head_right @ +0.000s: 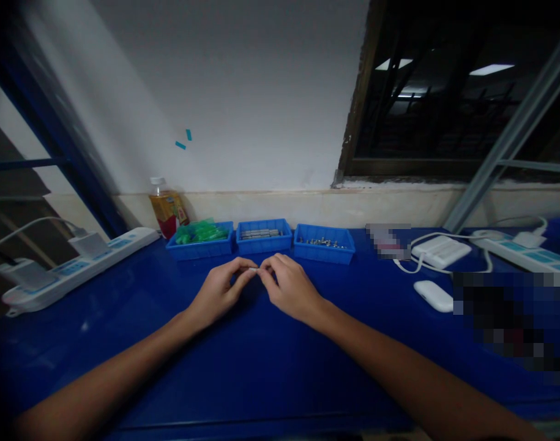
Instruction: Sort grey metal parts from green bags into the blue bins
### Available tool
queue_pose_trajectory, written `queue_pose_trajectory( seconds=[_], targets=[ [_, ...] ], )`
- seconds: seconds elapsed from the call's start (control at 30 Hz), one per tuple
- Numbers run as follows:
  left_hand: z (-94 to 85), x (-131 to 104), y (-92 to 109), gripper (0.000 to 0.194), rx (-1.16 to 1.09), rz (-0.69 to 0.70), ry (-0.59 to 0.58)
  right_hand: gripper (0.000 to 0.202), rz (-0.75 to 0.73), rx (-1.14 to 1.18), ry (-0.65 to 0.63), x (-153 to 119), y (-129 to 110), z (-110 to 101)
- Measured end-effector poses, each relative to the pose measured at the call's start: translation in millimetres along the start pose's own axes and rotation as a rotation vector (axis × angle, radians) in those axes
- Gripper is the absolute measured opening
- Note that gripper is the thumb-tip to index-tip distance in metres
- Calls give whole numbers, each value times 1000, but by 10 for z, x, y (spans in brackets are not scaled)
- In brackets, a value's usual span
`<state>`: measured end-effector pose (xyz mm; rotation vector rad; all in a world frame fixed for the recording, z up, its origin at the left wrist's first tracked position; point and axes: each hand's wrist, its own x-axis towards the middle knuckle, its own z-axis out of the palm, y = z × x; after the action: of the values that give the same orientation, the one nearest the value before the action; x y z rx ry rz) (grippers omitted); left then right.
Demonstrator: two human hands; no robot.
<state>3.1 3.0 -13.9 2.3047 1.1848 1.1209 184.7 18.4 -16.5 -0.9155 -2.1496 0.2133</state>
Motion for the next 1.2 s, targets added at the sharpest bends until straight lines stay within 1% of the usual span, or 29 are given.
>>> queue_pose_trajectory(
  seconds=[0.03,0.1,0.2,0.27,0.37,0.4,0.43,0.5,0.57,0.63,0.7,0.77,0.83,0.93,1.0,1.07,1.1,1.2],
  targets=[
    [-5,6,8,19,-1,-19,11,11,-26,-40,7,1,-1,-7],
    [-16,13,16,23,2,-49,26,16,-91,-142,-9,-3,-19,-21],
    [-27,17,-2,28,10,-75,17,14,-166,-291,-55,6,-74,-40],
    [-21,21,-33,32,9,-107,2,15,-203,-370,-75,67,-89,-64],
    [24,39,-78,39,21,-190,-38,20,-264,-486,-118,323,11,-134],
    [49,48,-83,39,53,-213,-60,22,-264,-522,-132,454,85,-160],
    [76,58,-79,39,101,-219,-81,25,-222,-565,-137,598,175,-185],
    [130,75,-45,44,221,-160,-127,29,-88,-663,-188,895,380,-213],
    [173,85,12,49,308,-20,-182,30,60,-755,-299,1143,572,-206],
    [199,82,58,42,342,113,-245,28,111,-781,-355,1297,714,-166],
    [210,73,66,29,352,164,-288,26,118,-786,-380,1360,799,-113],
    [214,62,30,21,338,152,-307,26,120,-793,-405,1368,845,-77],
    [220,55,-31,21,297,132,-308,28,123,-790,-410,1362,874,-80],
    [241,52,-110,29,245,144,-297,33,136,-739,-324,1343,908,-146],
    [256,54,-138,33,224,144,-274,34,147,-687,-251,1278,905,-200],
    [264,60,-148,31,181,123,-218,32,140,-624,-189,1117,851,-236],
    [264,65,-148,29,146,106,-178,30,125,-585,-148,993,799,-243],
    [251,78,-133,21,-3,42,-53,27,14,-432,-10,501,549,-221]
  ],
)
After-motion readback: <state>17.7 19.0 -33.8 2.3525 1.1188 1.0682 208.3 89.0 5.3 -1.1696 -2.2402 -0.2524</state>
